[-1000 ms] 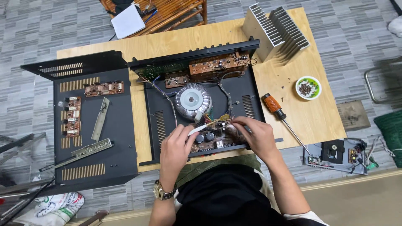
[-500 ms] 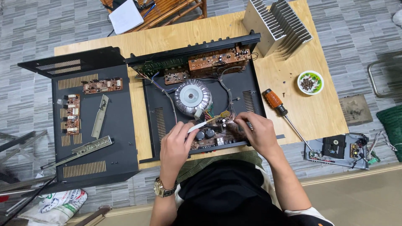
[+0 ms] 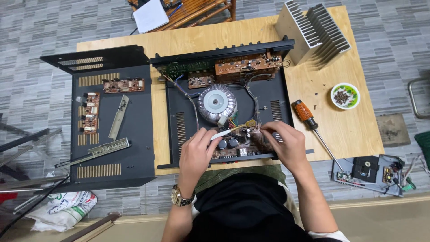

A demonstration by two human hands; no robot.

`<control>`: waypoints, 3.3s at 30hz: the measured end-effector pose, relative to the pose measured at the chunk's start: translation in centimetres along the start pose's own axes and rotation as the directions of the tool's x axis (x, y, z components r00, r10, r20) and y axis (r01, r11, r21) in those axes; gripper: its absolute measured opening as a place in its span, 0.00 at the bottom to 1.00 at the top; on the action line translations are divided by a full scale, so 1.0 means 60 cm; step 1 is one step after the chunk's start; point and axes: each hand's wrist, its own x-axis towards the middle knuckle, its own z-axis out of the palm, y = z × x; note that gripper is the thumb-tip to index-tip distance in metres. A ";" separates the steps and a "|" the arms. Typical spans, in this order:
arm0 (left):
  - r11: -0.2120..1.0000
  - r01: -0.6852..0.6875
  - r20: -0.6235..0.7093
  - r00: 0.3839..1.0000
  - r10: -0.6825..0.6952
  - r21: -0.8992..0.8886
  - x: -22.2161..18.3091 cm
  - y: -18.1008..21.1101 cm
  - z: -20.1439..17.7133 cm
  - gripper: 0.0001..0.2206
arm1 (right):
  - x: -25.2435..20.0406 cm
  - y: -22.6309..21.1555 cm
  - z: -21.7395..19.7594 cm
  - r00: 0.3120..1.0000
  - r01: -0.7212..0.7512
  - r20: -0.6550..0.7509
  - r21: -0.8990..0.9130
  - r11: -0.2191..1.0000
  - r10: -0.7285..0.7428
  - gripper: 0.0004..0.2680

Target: Cleaning internal components and managing wires inside an open electronic amplifier.

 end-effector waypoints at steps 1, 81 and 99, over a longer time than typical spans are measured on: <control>1.000 0.004 -0.006 1.000 -0.004 0.003 0.001 0.000 -0.001 0.07 | 0.004 -0.005 -0.002 1.000 0.006 0.003 0.004 1.000 -0.006 0.06; 0.994 -0.103 -0.100 0.989 0.105 0.019 -0.001 0.003 -0.003 0.07 | 0.004 -0.017 -0.013 1.000 0.000 -0.008 0.086 0.996 0.001 0.06; 0.996 -0.083 -0.084 0.993 0.086 0.038 -0.001 0.000 0.002 0.08 | 0.006 -0.009 -0.003 0.999 0.019 -0.049 0.071 0.997 -0.015 0.04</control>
